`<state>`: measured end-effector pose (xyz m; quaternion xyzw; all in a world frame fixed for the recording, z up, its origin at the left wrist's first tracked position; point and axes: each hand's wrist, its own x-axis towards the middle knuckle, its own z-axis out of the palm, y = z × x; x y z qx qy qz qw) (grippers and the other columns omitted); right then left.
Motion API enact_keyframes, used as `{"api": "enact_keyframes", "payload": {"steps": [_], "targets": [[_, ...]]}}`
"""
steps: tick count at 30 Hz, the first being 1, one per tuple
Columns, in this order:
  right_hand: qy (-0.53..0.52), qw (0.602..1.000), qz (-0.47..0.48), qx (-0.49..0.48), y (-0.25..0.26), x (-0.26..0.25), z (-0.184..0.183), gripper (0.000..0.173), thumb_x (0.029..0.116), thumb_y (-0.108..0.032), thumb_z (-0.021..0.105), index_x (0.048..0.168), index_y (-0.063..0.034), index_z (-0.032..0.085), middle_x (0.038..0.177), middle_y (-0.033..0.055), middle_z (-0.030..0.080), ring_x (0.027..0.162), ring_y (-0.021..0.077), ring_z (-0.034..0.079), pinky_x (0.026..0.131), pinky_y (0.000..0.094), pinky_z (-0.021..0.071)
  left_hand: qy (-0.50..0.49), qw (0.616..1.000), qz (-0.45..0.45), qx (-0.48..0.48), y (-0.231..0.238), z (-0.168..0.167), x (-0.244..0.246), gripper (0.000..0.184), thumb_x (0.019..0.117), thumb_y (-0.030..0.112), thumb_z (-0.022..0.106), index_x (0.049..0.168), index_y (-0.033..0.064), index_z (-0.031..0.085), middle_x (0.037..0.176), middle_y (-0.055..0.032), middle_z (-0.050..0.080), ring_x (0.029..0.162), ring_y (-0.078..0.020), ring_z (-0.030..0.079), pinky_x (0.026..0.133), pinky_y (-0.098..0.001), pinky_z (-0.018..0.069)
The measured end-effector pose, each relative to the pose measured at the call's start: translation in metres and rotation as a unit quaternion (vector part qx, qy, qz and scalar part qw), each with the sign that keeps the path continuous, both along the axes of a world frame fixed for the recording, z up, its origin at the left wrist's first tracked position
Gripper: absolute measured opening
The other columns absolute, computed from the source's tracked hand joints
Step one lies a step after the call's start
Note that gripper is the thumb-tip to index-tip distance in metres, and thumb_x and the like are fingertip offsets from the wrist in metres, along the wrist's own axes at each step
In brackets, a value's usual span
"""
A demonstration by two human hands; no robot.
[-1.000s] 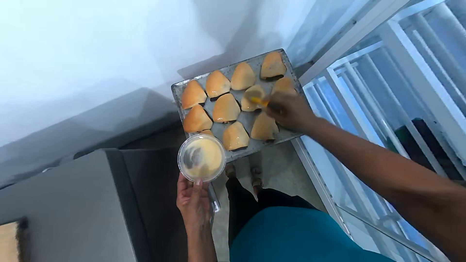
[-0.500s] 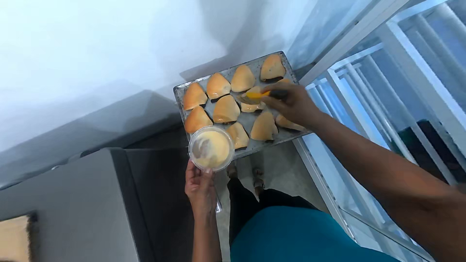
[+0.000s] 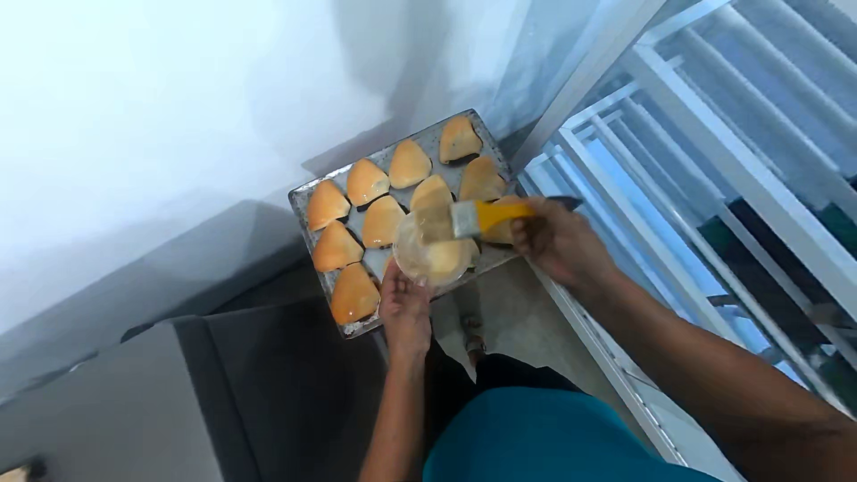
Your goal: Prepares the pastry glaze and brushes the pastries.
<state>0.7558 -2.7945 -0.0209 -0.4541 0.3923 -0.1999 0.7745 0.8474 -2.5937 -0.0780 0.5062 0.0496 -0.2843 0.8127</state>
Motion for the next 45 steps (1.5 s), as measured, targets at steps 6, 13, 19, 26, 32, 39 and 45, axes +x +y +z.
{"api": "enact_keyframes", "payload": {"steps": [6,13,19,26,32,39,45], "targets": [[0.055,0.859,0.055,-0.506,-0.098,0.053,-0.061,0.033,0.1041,-0.018,0.056,0.125,0.0061,0.063,0.107,0.0134,0.069,0.091,0.0136,0.067,0.084,0.03,0.0568,0.024,0.999,0.021,-0.012,0.008,0.004,0.009,0.055,0.0908,-0.009,0.055,0.143,-0.0014,0.041,0.115,-0.0091,0.067,0.099,-0.0195,0.071,0.088,-0.0401,0.0614],[0.125,0.824,0.192,-0.518,-0.096,0.073,-0.036,0.032,0.103,-0.022,0.061,0.125,0.0006,0.066,0.111,0.0186,0.07,0.096,0.0221,0.068,0.088,0.0393,0.0561,-0.009,0.997,0.079,0.011,0.065,0.005,0.014,0.054,0.0876,-0.001,0.064,0.138,-0.0019,0.045,0.109,-0.0078,0.071,0.093,-0.0201,0.074,0.083,-0.0405,0.064],[0.16,0.733,0.274,-0.602,-0.097,0.1,-0.048,0.034,0.1033,-0.021,0.061,0.128,0.0013,0.067,0.117,0.026,0.069,0.103,0.0432,0.068,0.091,0.0598,0.053,-0.027,0.993,0.117,0.013,0.097,0.008,0.015,0.062,0.0856,0.004,0.072,0.14,-0.0004,0.042,0.112,-0.0079,0.072,0.096,-0.0212,0.074,0.083,-0.0412,0.0643],[0.148,0.8,0.141,-0.564,-0.103,0.123,-0.029,0.036,0.1038,-0.024,0.058,0.128,0.0018,0.064,0.114,0.022,0.068,0.096,0.028,0.068,0.088,0.0431,0.0545,-0.035,0.991,0.132,0.016,0.104,0.009,0.019,0.06,0.0853,0.004,0.072,0.138,-0.0004,0.044,0.113,-0.0081,0.072,0.096,-0.0207,0.074,0.083,-0.0409,0.0641],[0.07,0.682,0.33,-0.65,-0.028,0.124,-0.062,0.028,0.0966,-0.011,0.066,0.121,0.0014,0.069,0.111,0.025,0.069,0.102,0.0433,0.069,0.086,0.0586,0.0556,-0.044,0.99,0.13,0.024,0.098,0.005,0.022,0.06,0.0858,0.0,0.068,0.14,-0.0006,0.043,0.115,-0.0077,0.069,0.099,-0.0203,0.073,0.087,-0.0413,0.0631],[-0.084,0.834,0.287,-0.463,-0.019,0.044,0.023,0.024,0.1004,-0.019,0.062,0.118,-0.0039,0.068,0.104,-0.0037,0.071,0.087,-0.0023,0.066,0.08,0.0184,0.0579,-0.066,0.993,0.087,0.045,0.079,-0.009,0.018,0.06,0.0868,-0.004,0.064,0.143,0.0011,0.043,0.117,-0.0041,0.067,0.102,-0.0155,0.07,0.091,-0.0387,0.0603],[-0.175,0.733,0.345,-0.56,0.026,0.019,0.023,0.027,0.0966,-0.023,0.066,0.111,-0.0027,0.074,0.096,0.0046,0.07,0.092,0.0057,0.063,0.083,0.0187,0.0527,-0.074,0.995,0.059,0.022,0.048,0.007,-0.01,0.063,0.0866,-0.002,0.067,0.144,0.0034,0.043,0.116,-0.0026,0.068,0.104,-0.014,0.069,0.092,-0.0368,0.0595]]}}
